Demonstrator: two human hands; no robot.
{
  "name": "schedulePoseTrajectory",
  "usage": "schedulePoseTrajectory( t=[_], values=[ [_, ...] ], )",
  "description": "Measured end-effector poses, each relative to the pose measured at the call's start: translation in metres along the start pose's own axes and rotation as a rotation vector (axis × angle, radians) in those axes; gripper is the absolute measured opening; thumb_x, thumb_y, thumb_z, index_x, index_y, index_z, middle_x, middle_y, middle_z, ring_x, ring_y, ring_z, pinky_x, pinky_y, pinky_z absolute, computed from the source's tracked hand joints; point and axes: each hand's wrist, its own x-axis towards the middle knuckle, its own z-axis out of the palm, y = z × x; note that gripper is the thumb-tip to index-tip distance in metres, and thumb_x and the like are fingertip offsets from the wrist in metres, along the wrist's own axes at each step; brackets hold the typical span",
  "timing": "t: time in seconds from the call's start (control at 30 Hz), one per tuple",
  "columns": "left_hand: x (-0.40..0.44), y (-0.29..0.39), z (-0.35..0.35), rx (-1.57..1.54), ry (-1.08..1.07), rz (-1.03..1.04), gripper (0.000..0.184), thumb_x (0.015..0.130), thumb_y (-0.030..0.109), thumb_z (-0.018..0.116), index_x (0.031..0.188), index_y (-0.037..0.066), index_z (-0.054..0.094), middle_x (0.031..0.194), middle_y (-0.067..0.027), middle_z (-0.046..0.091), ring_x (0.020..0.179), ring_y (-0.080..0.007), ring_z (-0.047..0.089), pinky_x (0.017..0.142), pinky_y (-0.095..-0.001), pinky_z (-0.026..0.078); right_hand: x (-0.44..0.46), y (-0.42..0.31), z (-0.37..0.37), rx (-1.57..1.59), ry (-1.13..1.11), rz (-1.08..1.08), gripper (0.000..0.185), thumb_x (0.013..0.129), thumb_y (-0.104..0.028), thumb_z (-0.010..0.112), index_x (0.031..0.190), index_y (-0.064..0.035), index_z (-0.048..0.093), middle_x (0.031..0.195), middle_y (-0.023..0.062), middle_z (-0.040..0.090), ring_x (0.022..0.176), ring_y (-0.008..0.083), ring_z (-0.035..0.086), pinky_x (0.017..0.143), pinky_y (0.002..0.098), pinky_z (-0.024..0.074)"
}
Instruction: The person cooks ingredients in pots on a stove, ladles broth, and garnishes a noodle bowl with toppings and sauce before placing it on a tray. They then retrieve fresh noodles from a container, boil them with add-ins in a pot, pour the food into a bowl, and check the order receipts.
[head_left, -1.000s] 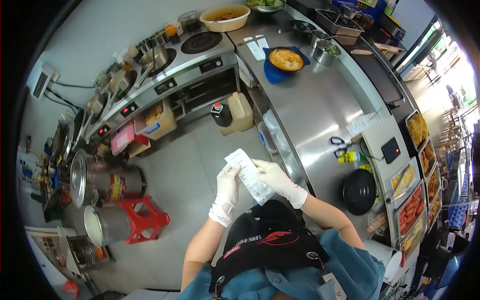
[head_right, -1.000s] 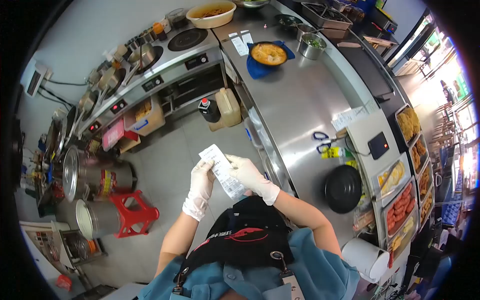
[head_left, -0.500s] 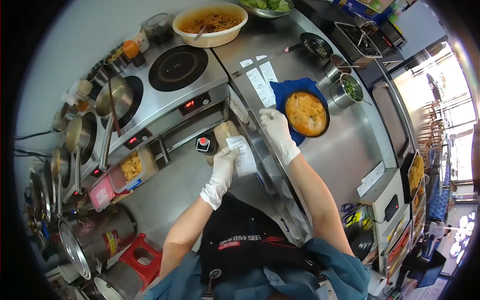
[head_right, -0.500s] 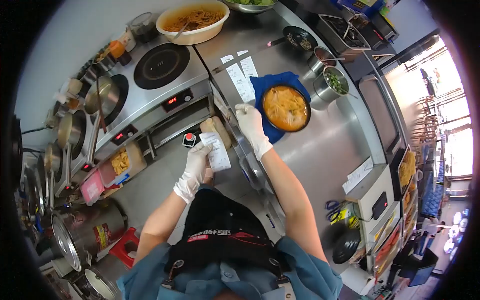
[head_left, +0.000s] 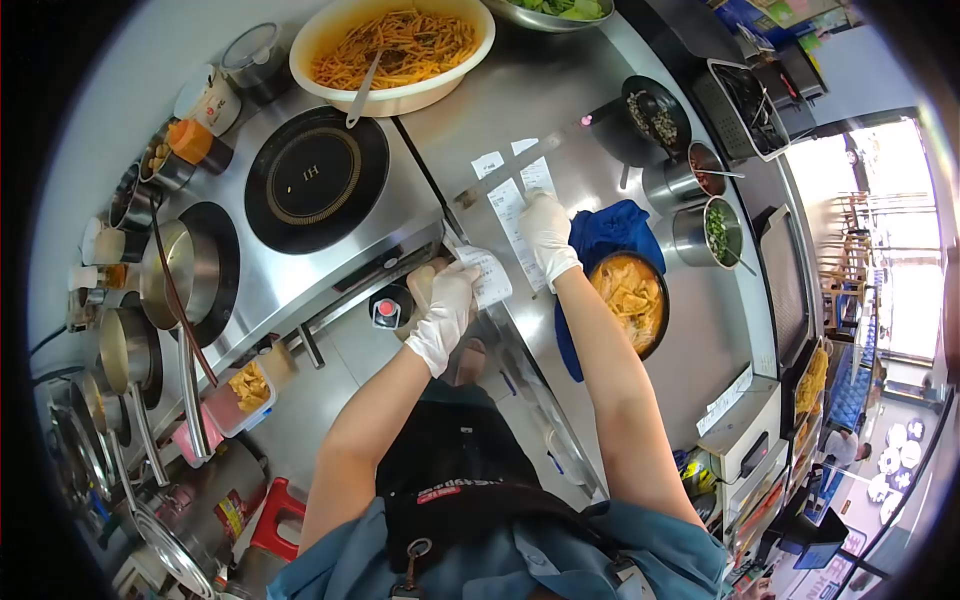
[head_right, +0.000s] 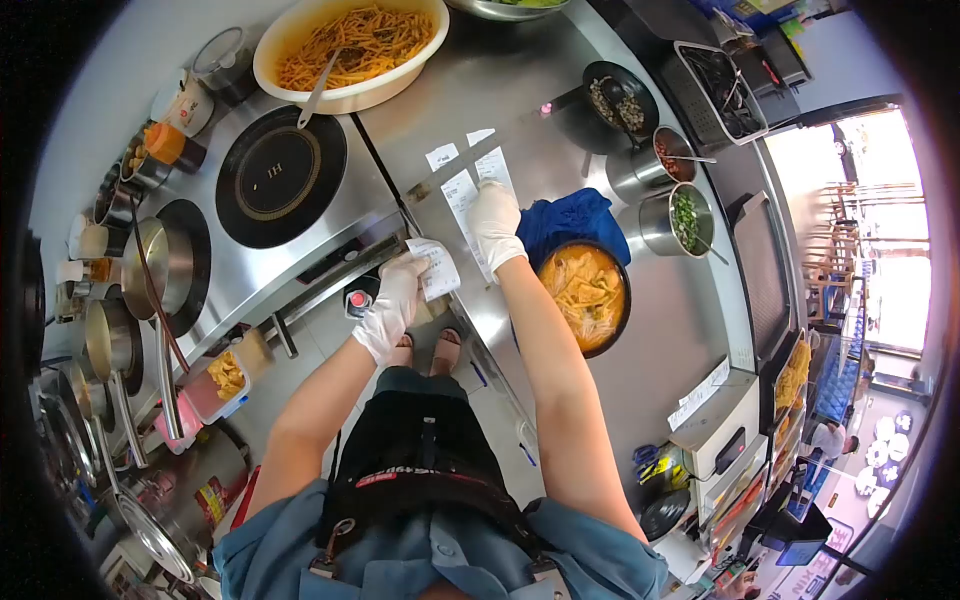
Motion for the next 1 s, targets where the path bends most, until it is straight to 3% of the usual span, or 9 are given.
schedulePoseTrajectory(
  t=[0.1, 0.27, 0.73, 0.8, 1.0],
  values=[
    [-0.002, 0.004, -0.004, 0.057, -0.049, -0.013, 0.022, 0.09, 0.003, 0.053, 0.111, -0.002, 0.059, 0.096, -0.0092, 0.065, 0.082, -0.0195, 0.066, 0.068, -0.0342, 0.058, 0.005, -0.012, -0.001, -0.086, -0.142, 0.12, 0.034, 0.076, -0.017, 0.061, 0.108, -0.0044, 0.064, 0.103, 0.0209, 0.065, 0.095, 0.0358, 0.064, 0.084, 0.041, 0.0503],
    [-0.011, 0.01, -0.022, 0.075, 0.041, -0.011, 0.024, 0.09, 0.009, 0.058, 0.112, 0.001, 0.061, 0.096, -0.0073, 0.066, 0.082, -0.0168, 0.065, 0.067, -0.0317, 0.056, 0.01, -0.006, 0.008, -0.144, -0.115, 0.038, 0.037, 0.073, -0.018, 0.065, 0.107, -0.0032, 0.064, 0.101, 0.0197, 0.066, 0.095, 0.0347, 0.064, 0.084, 0.0409, 0.0506],
    [-0.014, 0.015, -0.034, 0.072, 0.096, 0.015, 0.021, 0.089, 0.006, 0.058, 0.109, 0.0, 0.063, 0.092, -0.0067, 0.066, 0.077, -0.0168, 0.065, 0.066, -0.0293, 0.054, 0.009, -0.001, 0.008, -0.125, -0.128, -0.007, 0.037, 0.072, -0.021, 0.07, 0.102, -0.0015, 0.063, 0.097, 0.0199, 0.065, 0.092, 0.0355, 0.064, 0.08, 0.0412, 0.0512],
    [-0.012, 0.015, -0.033, 0.071, 0.099, 0.018, 0.021, 0.089, 0.006, 0.058, 0.108, 0.0, 0.063, 0.092, -0.0067, 0.066, 0.077, -0.0171, 0.066, 0.066, -0.0295, 0.054, 0.007, 0.001, 0.015, -0.131, 0.049, -0.097, 0.013, 0.071, -0.012, 0.062, 0.081, -0.0033, 0.063, 0.083, 0.0166, 0.066, 0.081, 0.0317, 0.067, 0.07, 0.0395, 0.0536],
    [-0.014, 0.016, -0.028, 0.039, 0.097, -0.002, 0.021, 0.089, 0.006, 0.057, 0.108, 0.0, 0.063, 0.091, -0.007, 0.066, 0.077, -0.0176, 0.066, 0.066, -0.0309, 0.055, 0.007, -0.001, 0.01, -0.129, 0.009, -0.089, 0.015, 0.071, -0.013, 0.063, 0.082, -0.0032, 0.062, 0.083, 0.0167, 0.065, 0.079, 0.0318, 0.066, 0.07, 0.0393, 0.0532]
  ],
)
